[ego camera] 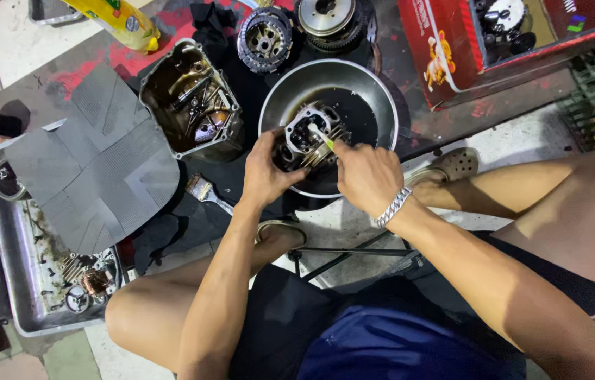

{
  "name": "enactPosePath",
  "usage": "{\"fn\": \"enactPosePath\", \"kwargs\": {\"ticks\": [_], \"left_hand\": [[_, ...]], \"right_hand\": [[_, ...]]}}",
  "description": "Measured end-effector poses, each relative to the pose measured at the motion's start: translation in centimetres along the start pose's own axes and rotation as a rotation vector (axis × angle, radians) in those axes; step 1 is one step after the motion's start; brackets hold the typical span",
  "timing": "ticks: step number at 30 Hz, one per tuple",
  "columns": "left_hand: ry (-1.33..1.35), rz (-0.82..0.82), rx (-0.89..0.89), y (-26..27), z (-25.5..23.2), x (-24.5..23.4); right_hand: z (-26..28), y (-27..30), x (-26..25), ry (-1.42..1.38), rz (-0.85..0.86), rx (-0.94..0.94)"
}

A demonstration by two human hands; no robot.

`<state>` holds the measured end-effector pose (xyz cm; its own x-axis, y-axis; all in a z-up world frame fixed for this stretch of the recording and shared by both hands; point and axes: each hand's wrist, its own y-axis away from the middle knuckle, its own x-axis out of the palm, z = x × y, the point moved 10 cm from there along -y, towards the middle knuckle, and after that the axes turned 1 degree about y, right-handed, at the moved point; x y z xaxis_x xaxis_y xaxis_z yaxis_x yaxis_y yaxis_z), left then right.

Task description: The person cleans a disassembled engine cylinder block using a toothbrush and a metal bowl filled with dark liquid. They scrub the exterior and interior surfaces of the cylinder, repeatedly dipping the brush into the liquid and rotating the part to access different areas.

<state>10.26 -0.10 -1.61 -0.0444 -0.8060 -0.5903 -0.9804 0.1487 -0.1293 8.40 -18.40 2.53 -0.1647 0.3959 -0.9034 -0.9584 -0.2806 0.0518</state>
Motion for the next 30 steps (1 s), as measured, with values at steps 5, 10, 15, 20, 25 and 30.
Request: {"fn": "enactPosePath", "kwargs": {"ticks": [5,10,15,20,25,30], "left_hand": [[0.031,0.029,-0.012,-0.2,0.8,1.0],[-0.119,0.142,0.262,-2.0,-1.3,0.2],[-0.308,-0.093,-0.036,-2.9,-0.2,-1.6],[-0.062,-0.141,-0.260,0.4,-0.8,2.1],[-0.030,-0.172,-0.100,0.7,-1.7,3.0],[0.015,-0.185,-0.002,-0.5,-1.3,2.5]], "right_hand": [[-1.8,0.5,-1.4,0.023,0.069,0.034],[-1.6,1.4,-5.4,0.010,0.009,-0.050],[-2.4,2.1,-2.8,-0.057,0.146,0.084],[-1.3,2.5,-3.2,-0.095,0.014,0.031],[-3.2,2.8,-5.8,-0.006,-0.119,0.075],[-3.8,2.3,-5.8,0.035,-0.056,0.088]]}}
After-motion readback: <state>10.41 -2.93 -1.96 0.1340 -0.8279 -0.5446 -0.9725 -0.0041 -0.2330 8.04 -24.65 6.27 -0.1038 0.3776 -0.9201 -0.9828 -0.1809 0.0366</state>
